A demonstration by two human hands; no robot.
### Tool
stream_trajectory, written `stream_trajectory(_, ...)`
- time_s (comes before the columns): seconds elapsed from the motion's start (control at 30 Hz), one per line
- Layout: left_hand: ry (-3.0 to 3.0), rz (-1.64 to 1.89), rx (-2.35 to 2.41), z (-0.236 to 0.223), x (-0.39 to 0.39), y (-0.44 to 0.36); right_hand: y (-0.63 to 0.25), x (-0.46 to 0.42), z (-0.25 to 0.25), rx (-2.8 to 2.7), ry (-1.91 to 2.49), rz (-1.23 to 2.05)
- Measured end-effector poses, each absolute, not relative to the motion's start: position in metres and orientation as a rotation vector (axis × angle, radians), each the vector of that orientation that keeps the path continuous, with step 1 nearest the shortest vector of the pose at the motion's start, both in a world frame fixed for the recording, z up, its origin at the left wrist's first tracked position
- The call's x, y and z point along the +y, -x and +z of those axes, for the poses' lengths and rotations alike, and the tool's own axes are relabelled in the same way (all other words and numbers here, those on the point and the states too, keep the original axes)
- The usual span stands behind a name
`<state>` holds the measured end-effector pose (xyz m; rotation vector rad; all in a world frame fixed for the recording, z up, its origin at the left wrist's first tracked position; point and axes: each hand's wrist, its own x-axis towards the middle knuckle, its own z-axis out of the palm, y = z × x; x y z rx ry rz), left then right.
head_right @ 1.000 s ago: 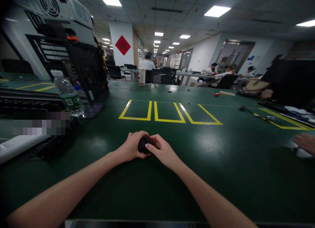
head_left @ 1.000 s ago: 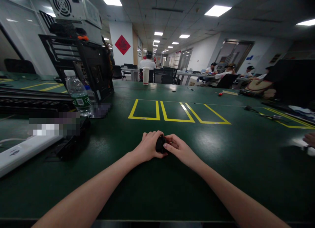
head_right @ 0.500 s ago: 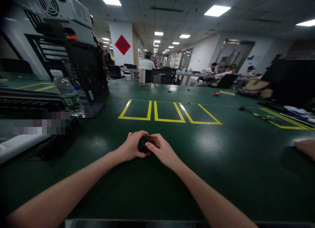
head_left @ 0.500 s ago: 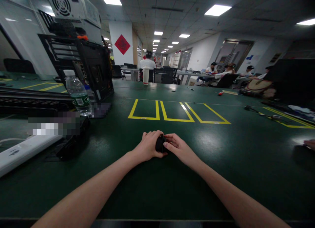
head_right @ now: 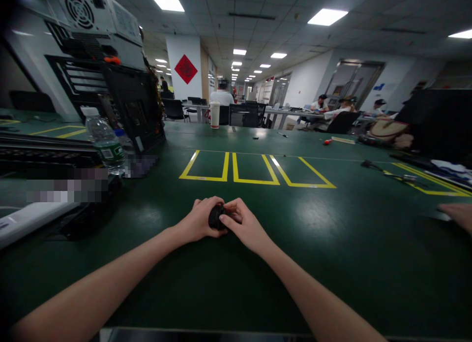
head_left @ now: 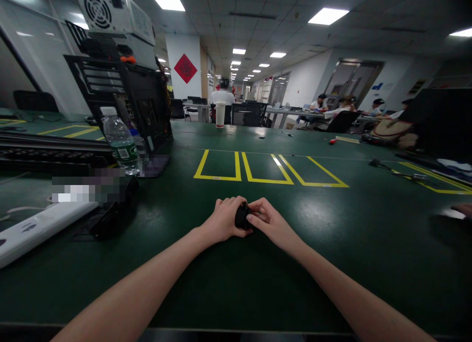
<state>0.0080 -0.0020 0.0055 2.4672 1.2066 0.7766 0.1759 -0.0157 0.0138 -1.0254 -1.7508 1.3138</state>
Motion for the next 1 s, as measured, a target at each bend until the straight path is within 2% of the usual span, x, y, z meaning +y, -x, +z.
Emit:
stream_trajectory(0.13, -2.466, 0.778, 1.177, 0.006, -0.002, -0.006, -0.177, -0.014, 0.013, -1.782, 1.097, 1.309)
stream_trajectory(0.37, -2.480, 0.790, 1.219, 0.001, 0.001, -0.009, -0.178, -0.018, 0.016, -1.768, 0.910, 1.388)
stream_trajectory(0.67, -2.473, 0.800, 1.200, 0.003, -0.001, -0.008, -0.177, -0.015, 0.014, -1.713, 1.043, 1.386)
stream_trajectory(1.0, -2.455, 0.758, 1.211, 0.006, -0.002, -0.008, -0.180, -0.023, 0.023, -1.738, 0.961, 1.428)
